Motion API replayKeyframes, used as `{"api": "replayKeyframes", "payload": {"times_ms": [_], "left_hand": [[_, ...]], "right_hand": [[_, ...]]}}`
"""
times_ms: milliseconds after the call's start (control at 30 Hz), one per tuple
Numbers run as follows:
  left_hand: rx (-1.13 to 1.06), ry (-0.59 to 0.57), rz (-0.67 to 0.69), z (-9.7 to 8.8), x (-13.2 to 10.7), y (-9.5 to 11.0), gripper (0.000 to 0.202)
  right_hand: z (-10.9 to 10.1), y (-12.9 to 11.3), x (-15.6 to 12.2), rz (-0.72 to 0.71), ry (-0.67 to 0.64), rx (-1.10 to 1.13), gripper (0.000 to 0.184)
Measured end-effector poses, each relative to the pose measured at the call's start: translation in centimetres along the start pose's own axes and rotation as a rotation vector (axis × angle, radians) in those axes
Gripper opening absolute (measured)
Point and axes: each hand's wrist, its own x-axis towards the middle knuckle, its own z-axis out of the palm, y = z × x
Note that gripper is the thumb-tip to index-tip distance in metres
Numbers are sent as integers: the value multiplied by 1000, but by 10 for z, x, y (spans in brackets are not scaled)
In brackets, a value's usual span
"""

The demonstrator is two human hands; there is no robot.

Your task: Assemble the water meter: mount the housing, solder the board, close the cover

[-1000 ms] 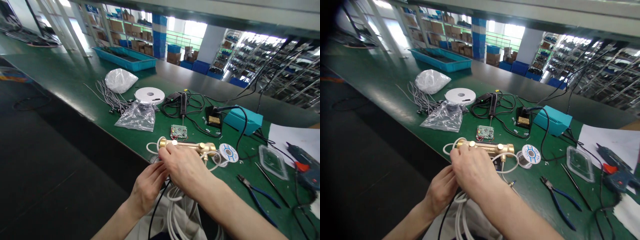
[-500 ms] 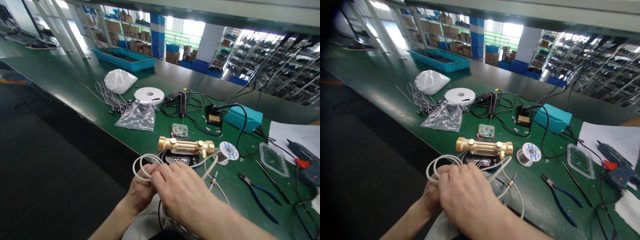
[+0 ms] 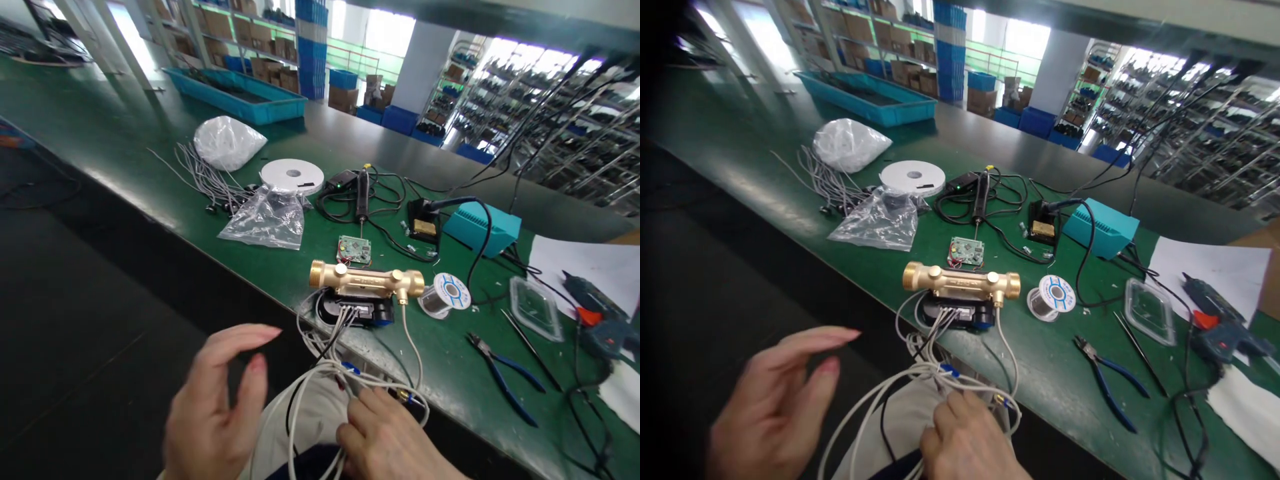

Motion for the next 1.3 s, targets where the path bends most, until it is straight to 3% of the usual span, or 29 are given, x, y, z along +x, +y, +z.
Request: {"api": "replayKeyframes", "payload": {"times_ms": [67, 133, 267, 333, 467, 533, 600, 733, 900, 1033, 1133, 1300], "left_hand": [[62, -186, 119, 15, 8, 16, 19], [121, -298, 181, 30, 11, 25, 20], [216, -376, 172, 48, 4, 28, 27], [248, -349, 144, 53, -1, 27, 28], [306, -265, 95, 62, -6, 26, 22], [318, -215, 96, 67, -5, 26, 18], [307, -170, 124, 71, -4, 27, 18], [308, -175, 234, 74, -8, 31, 34], [435, -201, 266, 80, -17, 39, 38], [487, -133, 266, 80, -14, 37, 31], [463, -121, 256, 78, -11, 32, 28], [336, -157, 240, 78, -12, 27, 33]], "right_hand": [[1, 1, -3, 7, -8, 11, 19], [-4, 4, -4, 6, -35, 38, 18], [-37, 18, 0, 7, -146, 335, 13], [-55, 27, 6, 117, -51, 397, 8], [-72, 51, 22, 221, 326, -78, 17], [-72, 65, 33, 202, 368, -279, 26], [-69, 78, 45, 183, 326, -363, 31], [-63, 95, 61, 154, 211, -347, 25], [-64, 98, 68, 138, 203, -349, 20], [-66, 90, 64, 136, 222, -400, 23], [-56, 72, 51, 185, 308, -382, 27], [-22, 39, 28, 431, 350, 6, 23]]}}
